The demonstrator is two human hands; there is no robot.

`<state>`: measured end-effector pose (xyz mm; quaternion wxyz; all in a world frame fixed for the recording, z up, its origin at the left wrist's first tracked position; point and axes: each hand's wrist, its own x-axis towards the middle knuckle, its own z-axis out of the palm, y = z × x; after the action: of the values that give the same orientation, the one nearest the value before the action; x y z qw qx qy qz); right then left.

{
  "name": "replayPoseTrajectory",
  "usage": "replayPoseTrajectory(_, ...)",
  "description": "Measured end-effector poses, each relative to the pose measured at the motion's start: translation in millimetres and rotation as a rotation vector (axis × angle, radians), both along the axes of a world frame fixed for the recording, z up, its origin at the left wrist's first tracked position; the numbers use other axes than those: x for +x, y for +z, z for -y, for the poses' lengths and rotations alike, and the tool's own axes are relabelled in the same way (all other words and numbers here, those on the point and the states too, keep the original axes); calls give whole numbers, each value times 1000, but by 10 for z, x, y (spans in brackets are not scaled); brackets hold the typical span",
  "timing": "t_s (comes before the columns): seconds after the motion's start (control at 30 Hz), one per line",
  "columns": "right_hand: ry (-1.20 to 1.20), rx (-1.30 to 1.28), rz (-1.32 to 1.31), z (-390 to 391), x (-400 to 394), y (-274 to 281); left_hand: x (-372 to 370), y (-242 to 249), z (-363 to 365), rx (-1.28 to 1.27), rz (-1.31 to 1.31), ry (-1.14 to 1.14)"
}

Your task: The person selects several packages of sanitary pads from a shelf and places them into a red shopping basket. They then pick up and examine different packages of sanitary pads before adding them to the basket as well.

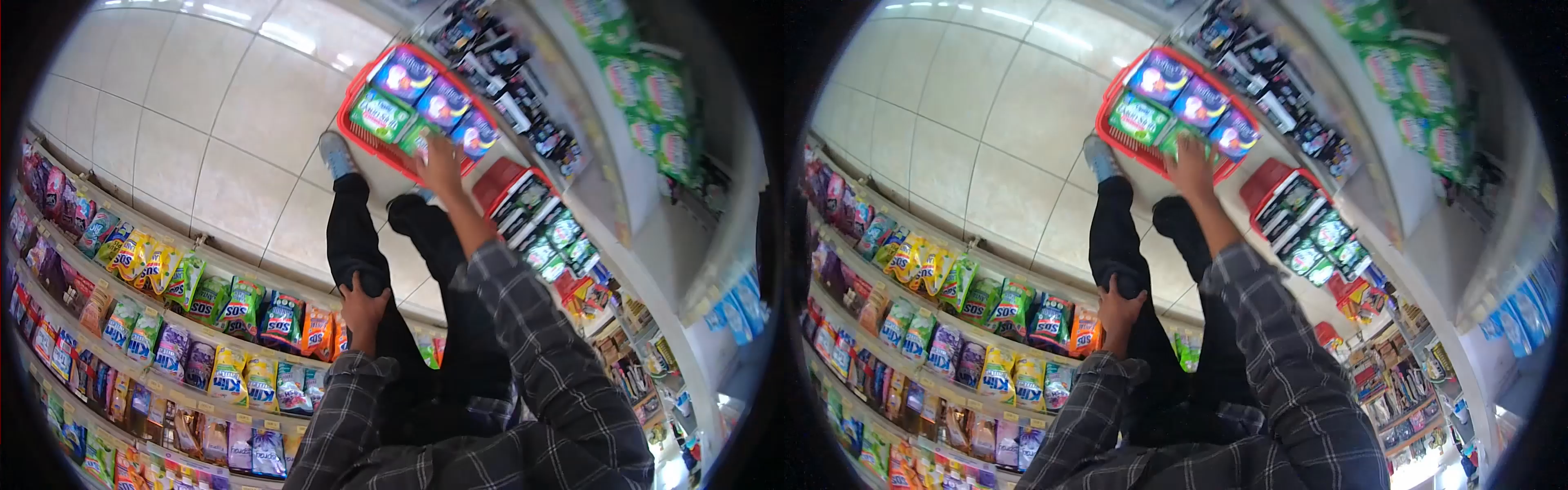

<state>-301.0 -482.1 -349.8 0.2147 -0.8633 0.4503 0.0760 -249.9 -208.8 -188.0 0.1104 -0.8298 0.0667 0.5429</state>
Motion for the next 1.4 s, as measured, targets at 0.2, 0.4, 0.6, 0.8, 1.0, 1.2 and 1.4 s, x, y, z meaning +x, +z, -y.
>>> replayPoseTrajectory(0.2,207,551,-602,-976,-1645,1933,99,-11,-201,-214,-78,72)
replayPoseTrajectory(0.4,326,850,-476,-127,-1817,2295,522,9,-208,-665,-298,257)
replayPoseTrajectory(0.6,-195,-473,679,1420,-887,4665,693,804,61,-706,-317,457)
replayPoseTrajectory(0.8,-290,-853,610,2590,-580,5749,759,390,-234,-848,-169,363)
replayPoseTrajectory(1.0,-388,-711,732,2482,-557,5688,994,816,-260,-751,-170,441)
replayPoseTrajectory(1.2,-429,-754,883,2376,-580,5641,1581,1154,-314,-664,-165,395)
replayPoseTrajectory(1.4,-473,-769,1259,1851,-577,6065,2358,1870,169,-625,-88,296)
